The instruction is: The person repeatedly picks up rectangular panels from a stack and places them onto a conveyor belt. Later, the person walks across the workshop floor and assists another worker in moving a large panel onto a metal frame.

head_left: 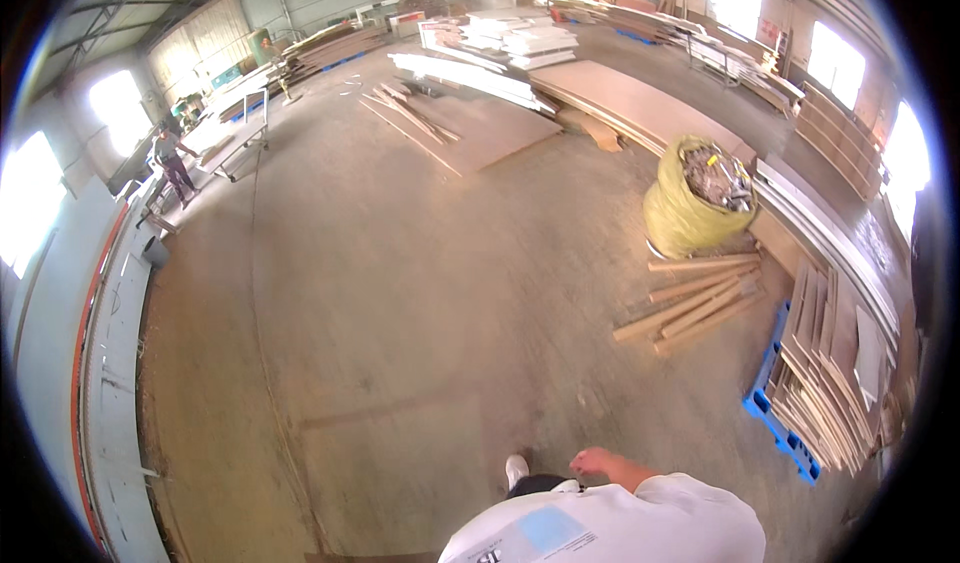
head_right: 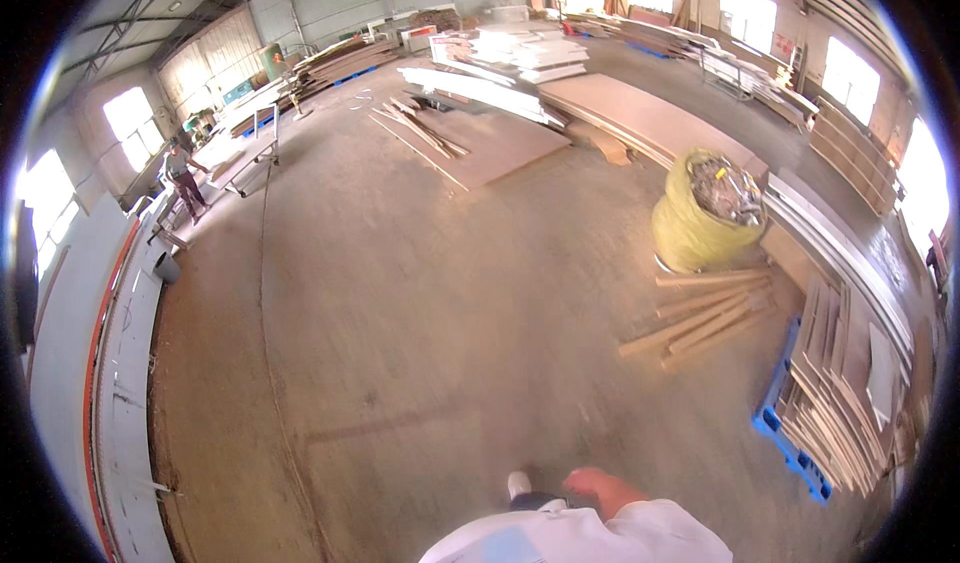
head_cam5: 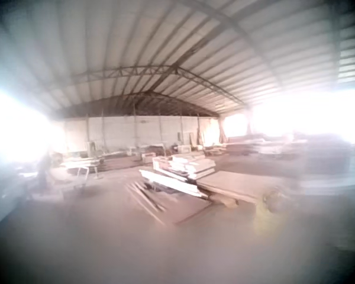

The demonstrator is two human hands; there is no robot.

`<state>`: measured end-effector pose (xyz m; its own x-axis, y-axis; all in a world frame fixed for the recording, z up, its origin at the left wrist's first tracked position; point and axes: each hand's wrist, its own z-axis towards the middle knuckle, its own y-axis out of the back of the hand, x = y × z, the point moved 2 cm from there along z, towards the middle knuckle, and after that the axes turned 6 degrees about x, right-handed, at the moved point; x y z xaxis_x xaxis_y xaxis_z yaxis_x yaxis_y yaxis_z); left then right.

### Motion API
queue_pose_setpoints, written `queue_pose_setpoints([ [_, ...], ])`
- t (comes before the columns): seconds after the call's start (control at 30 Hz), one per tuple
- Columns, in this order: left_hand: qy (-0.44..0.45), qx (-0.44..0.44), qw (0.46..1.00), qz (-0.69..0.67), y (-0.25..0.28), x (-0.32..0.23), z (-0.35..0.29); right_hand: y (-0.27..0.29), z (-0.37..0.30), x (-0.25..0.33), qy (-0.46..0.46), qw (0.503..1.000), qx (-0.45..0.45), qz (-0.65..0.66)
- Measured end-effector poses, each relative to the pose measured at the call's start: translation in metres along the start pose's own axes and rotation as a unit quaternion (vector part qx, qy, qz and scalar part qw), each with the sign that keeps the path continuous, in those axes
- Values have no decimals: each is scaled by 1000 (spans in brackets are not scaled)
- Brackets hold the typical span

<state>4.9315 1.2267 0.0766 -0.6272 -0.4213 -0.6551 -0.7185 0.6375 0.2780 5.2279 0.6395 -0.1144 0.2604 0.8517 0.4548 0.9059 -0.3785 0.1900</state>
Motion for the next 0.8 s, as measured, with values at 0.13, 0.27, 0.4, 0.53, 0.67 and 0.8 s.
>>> queue_pose_setpoints([
  [0.13, 36, -22, 999, -22, -23, -51, 36, 160, 51, 136, 16, 986, -131, -104],
  [0.27, 60, -54, 995, -57, -46, -100, 90, 252, 89, 324, 122, 980, -156, 20],
  [0.4, 71, -71, 992, -75, -74, -163, 170, 295, 169, 423, 143, 982, -123, 18],
  [0.53, 80, -72, 991, -79, -96, -251, 252, 315, 249, 409, 57, 989, -24, -133],
  [0.67, 81, -95, 988, -87, -98, -329, 310, 372, 262, 455, -77, 983, 125, -113],
  [0.8, 77, -125, 984, -104, -107, -398, 349, 444, 293, 524, -37, 984, -98, 144],
])
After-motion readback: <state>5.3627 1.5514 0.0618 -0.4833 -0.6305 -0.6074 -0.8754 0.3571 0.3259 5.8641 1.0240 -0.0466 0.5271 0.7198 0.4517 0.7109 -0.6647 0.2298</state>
